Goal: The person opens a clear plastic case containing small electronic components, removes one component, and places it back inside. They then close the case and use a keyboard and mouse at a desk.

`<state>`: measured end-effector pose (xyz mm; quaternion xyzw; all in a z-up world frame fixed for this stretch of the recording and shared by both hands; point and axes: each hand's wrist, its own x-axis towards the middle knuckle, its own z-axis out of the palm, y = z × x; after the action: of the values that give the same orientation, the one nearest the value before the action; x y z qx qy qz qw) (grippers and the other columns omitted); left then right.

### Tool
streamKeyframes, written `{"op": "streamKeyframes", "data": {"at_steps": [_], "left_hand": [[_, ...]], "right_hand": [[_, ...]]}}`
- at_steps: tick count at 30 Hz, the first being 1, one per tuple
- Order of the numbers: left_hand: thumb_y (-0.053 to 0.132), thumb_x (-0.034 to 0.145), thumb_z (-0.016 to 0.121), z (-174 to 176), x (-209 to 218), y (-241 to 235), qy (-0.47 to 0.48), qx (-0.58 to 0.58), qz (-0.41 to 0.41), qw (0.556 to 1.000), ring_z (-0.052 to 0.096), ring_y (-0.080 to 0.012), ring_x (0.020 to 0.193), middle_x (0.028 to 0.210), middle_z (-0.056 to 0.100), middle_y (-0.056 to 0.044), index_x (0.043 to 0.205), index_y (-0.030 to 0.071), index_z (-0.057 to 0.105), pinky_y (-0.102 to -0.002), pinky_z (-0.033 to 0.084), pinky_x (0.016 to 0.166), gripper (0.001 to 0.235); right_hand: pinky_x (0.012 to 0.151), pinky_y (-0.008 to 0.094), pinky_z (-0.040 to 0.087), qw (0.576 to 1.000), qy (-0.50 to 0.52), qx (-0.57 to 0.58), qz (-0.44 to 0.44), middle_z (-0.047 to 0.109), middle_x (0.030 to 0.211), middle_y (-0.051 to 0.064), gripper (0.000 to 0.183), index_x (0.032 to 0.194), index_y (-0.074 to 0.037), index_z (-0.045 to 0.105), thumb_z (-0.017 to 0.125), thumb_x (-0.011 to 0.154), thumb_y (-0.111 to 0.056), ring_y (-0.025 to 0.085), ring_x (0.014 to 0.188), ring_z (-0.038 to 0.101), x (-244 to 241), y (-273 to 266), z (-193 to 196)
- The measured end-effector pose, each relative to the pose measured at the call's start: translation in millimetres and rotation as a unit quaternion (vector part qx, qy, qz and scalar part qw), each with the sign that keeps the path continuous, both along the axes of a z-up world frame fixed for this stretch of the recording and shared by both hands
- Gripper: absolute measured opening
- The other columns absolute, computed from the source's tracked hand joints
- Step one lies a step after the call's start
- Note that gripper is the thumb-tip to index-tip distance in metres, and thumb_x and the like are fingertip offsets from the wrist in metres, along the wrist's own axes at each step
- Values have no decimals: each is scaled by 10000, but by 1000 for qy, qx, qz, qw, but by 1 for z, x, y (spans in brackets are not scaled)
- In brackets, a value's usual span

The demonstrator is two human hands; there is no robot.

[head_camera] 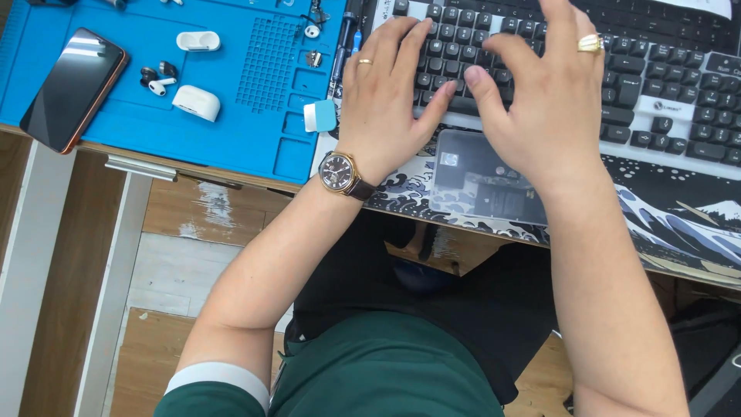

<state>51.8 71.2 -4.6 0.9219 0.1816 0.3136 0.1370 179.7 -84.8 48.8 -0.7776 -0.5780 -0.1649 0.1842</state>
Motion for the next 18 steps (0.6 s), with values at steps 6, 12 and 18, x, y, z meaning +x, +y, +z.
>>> {"op": "streamKeyframes", "data": {"at_steps": [6, 12, 18], "left_hand": [[541, 1058, 509, 3, 4, -3, 16, 1, 15, 1000, 361, -247, 1526, 1552, 491, -28, 1519, 181, 431, -514, 293, 1243, 590], [497, 1070, 529, 9, 0, -4, 29, 0, 2, 1000, 217, -271, 1566, 1623, 390, -46, 1535, 188, 441, -576, 160, 1293, 566], [535, 1045, 466, 9, -1, -4, 30, -41, -24, 998, 273, -290, 1539, 1579, 430, -64, 1479, 180, 493, -573, 189, 1261, 561]], "right_hand": [[1173, 669, 269, 999, 33, -15, -30, 313, 1604, 245, 408, 1361, 17, 722, 599, 1166, -320, 473, 1459, 303, -3, 7, 4], [1216, 652, 84, 991, 111, -58, -55, 249, 1646, 270, 631, 1489, -27, 601, 352, 1152, -499, 506, 1508, 248, -9, -10, 14], [1196, 650, 276, 983, 53, 158, -80, 531, 1496, 287, 372, 1383, 110, 645, 525, 1205, -193, 490, 1406, 530, 27, -109, -4]]}}
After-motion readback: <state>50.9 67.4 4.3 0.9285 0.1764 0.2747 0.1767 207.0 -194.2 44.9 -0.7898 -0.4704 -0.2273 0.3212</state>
